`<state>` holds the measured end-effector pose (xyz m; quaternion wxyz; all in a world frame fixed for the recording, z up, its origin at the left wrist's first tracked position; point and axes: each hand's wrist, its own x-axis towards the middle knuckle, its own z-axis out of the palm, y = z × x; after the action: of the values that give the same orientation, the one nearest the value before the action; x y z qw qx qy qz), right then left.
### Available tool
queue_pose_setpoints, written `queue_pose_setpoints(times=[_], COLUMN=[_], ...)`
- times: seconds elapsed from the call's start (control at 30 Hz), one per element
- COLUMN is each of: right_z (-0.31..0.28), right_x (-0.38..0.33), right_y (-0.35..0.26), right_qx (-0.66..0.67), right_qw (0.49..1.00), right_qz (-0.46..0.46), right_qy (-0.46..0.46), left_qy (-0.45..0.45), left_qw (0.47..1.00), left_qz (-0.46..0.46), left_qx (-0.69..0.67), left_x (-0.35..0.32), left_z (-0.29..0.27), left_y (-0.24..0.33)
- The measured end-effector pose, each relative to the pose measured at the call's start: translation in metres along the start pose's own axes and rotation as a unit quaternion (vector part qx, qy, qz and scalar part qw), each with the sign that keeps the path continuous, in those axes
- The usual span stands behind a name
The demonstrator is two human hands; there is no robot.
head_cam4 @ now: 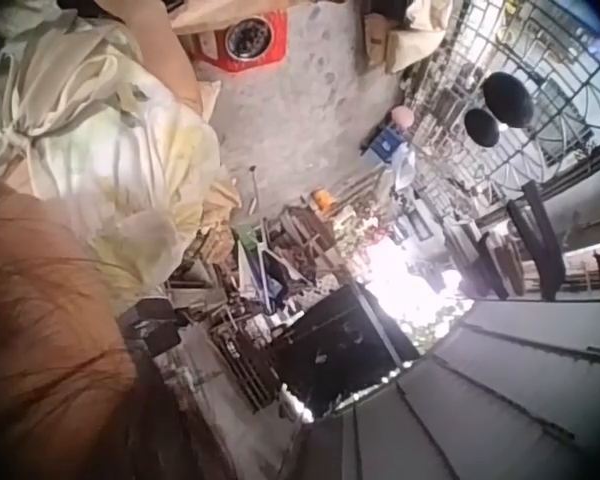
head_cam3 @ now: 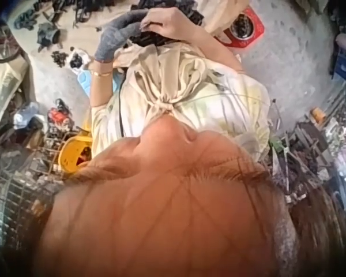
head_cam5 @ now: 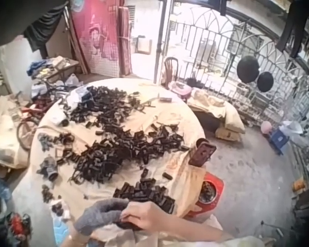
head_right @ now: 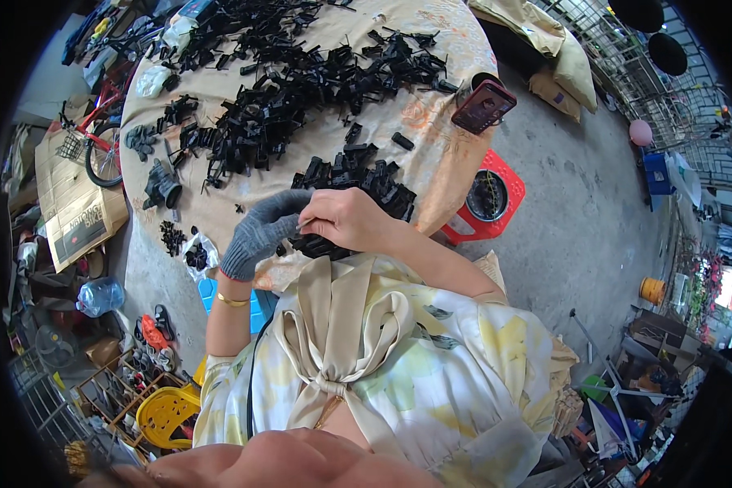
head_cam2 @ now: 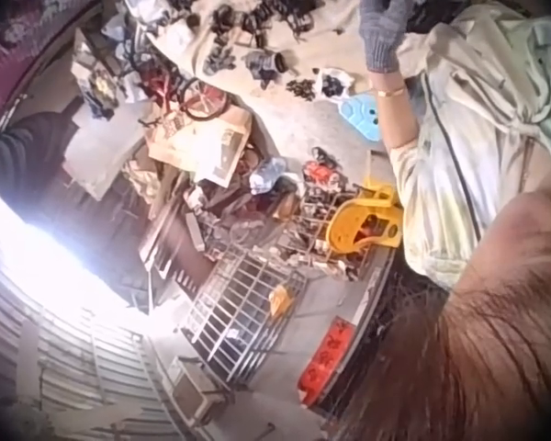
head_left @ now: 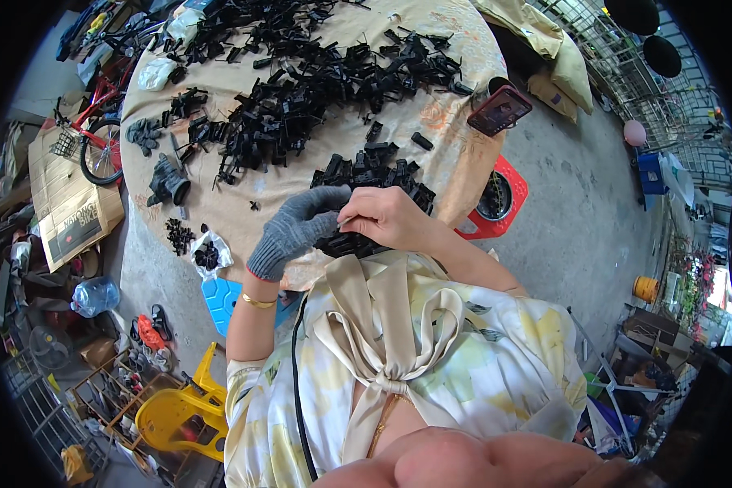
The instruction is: Sorting small black plastic components on a circular table.
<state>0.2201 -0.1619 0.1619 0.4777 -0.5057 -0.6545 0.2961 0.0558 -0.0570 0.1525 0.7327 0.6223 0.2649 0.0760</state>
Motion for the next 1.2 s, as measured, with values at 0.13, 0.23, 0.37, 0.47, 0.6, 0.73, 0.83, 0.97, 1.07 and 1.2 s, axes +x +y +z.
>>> queue_pose_setpoints(times=[0.13,0.23,0.37,0.47,0.6,0.73,0.83,0.97,1.07,1.2], right_z=[0.002,0.005,0.006,0.002,0.007,-0.002,0.001,0.003,0.005,0.012], right_x=[0.002,0.004,0.003,0.006,0.005,0.000,-0.003,0.001,0.001,0.000], right_y=[-0.008,-0.010,-0.007,-0.002,0.001,-0.004,-0.005,-0.012,-0.011,-0.006], right_qx=[0.030,0.096,0.181,0.190,0.162,0.307,0.250,0.165,0.165,0.232], right_qw=[0.999,0.991,0.952,0.936,0.943,0.896,0.928,0.955,0.952,0.931], right_qz=[0.006,0.051,0.231,0.296,0.289,0.318,0.275,0.245,0.258,0.283], right_qy=[0.014,0.075,0.090,0.023,0.030,0.030,0.009,0.001,-0.008,-0.007], left_qy=[0.071,0.117,0.107,0.112,0.136,0.144,0.146,0.174,0.202,0.245], left_qw=[0.983,0.971,0.977,0.988,0.965,0.969,0.964,0.975,0.971,0.940], left_qz=[0.010,0.066,0.060,0.104,0.152,0.107,0.092,0.103,0.123,0.209], left_qx=[-0.168,-0.197,-0.174,0.015,0.164,-0.171,-0.200,-0.095,-0.029,0.115], left_x=[-0.005,-0.010,-0.022,-0.025,-0.022,-0.022,-0.020,-0.025,-0.027,-0.027], left_z=[0.009,0.028,0.036,0.043,0.041,0.040,0.041,0.041,0.044,0.041], left_y=[-0.009,-0.003,0.002,0.008,0.004,-0.002,-0.002,-0.006,-0.008,-0.011])
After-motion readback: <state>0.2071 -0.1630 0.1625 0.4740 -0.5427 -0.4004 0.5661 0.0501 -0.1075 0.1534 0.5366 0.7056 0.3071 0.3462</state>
